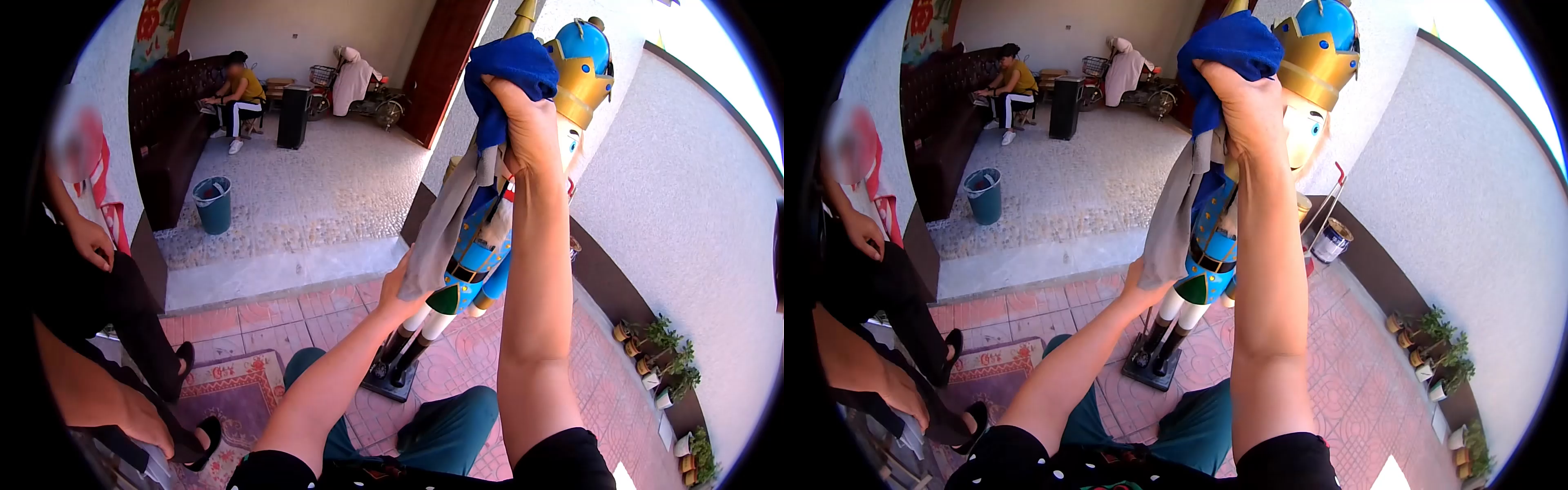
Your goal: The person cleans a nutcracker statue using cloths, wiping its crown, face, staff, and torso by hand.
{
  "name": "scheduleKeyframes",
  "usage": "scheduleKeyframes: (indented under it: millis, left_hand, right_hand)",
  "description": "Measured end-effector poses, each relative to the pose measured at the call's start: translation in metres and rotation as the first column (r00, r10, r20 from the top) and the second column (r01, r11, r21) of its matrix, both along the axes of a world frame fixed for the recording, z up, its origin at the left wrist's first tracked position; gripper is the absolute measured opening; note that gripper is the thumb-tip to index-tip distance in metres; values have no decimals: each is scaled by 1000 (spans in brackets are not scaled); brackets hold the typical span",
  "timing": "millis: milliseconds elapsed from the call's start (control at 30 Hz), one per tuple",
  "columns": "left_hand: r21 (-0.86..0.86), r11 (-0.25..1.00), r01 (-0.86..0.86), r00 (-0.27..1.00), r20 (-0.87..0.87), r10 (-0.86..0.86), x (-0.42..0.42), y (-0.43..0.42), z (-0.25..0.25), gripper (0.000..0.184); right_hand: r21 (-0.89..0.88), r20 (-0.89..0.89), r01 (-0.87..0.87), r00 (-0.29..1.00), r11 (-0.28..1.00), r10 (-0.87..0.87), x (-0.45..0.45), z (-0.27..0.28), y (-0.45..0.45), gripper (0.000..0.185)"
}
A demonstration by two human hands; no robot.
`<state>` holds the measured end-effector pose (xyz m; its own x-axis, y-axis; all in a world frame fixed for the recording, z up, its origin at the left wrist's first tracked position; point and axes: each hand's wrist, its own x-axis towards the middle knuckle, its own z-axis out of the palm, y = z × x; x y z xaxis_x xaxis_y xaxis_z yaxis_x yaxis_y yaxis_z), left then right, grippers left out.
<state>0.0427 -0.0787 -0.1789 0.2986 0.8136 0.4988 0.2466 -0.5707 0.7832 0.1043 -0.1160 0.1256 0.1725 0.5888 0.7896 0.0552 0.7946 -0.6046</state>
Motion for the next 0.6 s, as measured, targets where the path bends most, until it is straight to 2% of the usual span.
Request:
scheduleKeyframes:
  millis: [100,200,233,300,333,367,433,467,500,533,567,600]
  left_hand:
    - [53,999,4,994,105,-10,4,6,-13,78]
    - [-2,1000,2,995,100,-2,3,3,-11,76]
    - [-3,1000,8,995,102,-7,6,4,-7,76]
    - [-50,996,-75,979,-191,65,12,9,3,51]
    - [48,998,-47,999,25,46,15,17,-21,51]
    - [48,998,-48,999,26,47,14,14,-19,51]
    - [236,954,-184,979,-40,198,12,7,-13,54]
    - [229,956,-182,980,-42,196,14,11,-21,54]
    - [13,1000,11,976,217,-14,15,15,-26,58]
    - [-73,988,135,930,352,-101,18,17,-32,61]
    - [-144,956,257,857,491,-157,20,20,-38,64]
    - [-121,961,247,867,470,-164,17,13,-29,64]
  right_hand:
    - [32,-59,-19,998,999,20,-1,-11,3,30]
    - [66,-32,-38,999,997,40,-5,-20,4,28]
    - [43,0,16,1000,999,-16,-5,-29,6,24]
    - [-12,-21,121,992,993,-121,-7,-62,18,32]
    - [-32,7,188,982,982,-188,-7,-84,21,29]
    - [-49,37,254,967,966,-252,-4,-106,22,27]
    - [-86,167,255,957,963,-239,10,-147,22,21]
    - [-106,227,287,939,952,-257,13,-166,20,20]
    - [-126,284,320,919,939,-275,12,-180,15,19]
    - [-217,248,296,938,930,-241,13,-190,12,20]
    - [-220,246,298,938,929,-243,18,-193,12,20]
    - [-163,278,307,926,938,-255,19,-186,8,21]
